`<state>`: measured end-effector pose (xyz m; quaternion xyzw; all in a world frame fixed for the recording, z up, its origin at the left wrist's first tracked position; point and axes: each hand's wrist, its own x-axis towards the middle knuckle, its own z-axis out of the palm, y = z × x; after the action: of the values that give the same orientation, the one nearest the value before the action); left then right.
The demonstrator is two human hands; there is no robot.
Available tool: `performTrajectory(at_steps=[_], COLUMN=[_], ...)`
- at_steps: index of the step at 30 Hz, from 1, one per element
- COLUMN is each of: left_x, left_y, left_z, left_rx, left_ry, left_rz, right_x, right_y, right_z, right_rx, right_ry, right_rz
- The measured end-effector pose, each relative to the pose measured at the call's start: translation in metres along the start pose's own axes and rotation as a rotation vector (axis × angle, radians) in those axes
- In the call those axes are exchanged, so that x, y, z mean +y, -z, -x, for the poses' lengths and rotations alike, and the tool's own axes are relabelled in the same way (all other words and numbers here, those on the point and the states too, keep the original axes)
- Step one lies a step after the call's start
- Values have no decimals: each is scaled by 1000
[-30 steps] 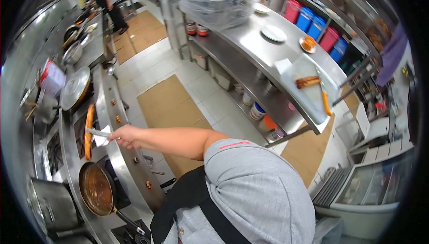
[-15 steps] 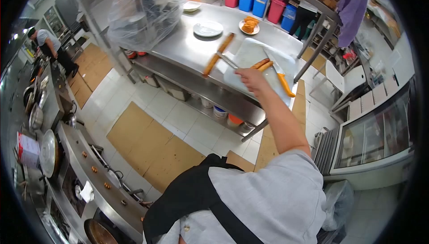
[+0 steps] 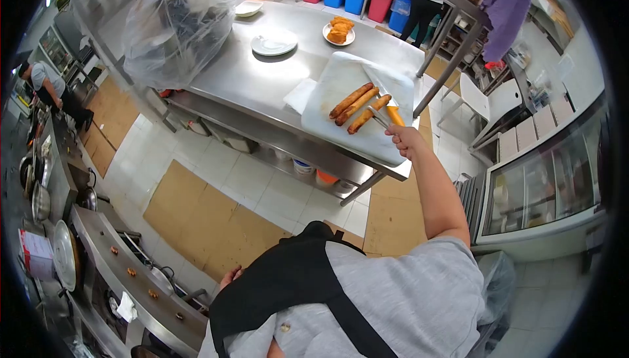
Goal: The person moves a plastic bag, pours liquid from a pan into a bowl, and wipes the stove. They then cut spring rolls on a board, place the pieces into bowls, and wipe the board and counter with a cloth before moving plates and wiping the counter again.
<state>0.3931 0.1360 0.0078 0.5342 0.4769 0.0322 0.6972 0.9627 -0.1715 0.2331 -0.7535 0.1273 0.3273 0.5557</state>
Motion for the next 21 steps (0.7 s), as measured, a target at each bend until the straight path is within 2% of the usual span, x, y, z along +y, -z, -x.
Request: performTrajectory(at_steps=[2,6,7,8,9,11,12,14,15,16,18,20,21], left_x=[11,25,28,33,39,48,51,46,35,24,16,28,39], left_y=[-12,-19,-20,-21,-22,-23,-23,-20,-17,-18,-24,-25,-25], left_z=[9,20,24,28,34,44,49,53,51,50,59,78,90], left_rx=[28,-23,-58,-93,-123,-156,-154,-91,-60,-15,49,52,64], left_ry=[8,-3,-19,-45,-80,-157,-185,-156,-107,-112,-100,-62,-5], left_rz=[-26,-111,-162,-218,-272,-361,-387,-451,-498,-474,-426,-399,-404], right_x=[-5,-32,-32,-45,-47,-69,-72,-103,-102,-105,-121,-132,-135], right_y=[3,4,9,1,9,-9,0,-40,-34,-24,-34,-42,-43], right_z=[-4,4,-10,7,-13,-3,-31,16,-8,-35,-54,-60,-68], right_rx=[-20,52,72,139,172,241,263,291,294,227,229,116,139], right_ry=[-16,55,112,204,270,318,352,347,387,423,349,334,343], right_rz=[26,401,444,584,729,942,1036,1198,1254,1280,1254,1156,1134])
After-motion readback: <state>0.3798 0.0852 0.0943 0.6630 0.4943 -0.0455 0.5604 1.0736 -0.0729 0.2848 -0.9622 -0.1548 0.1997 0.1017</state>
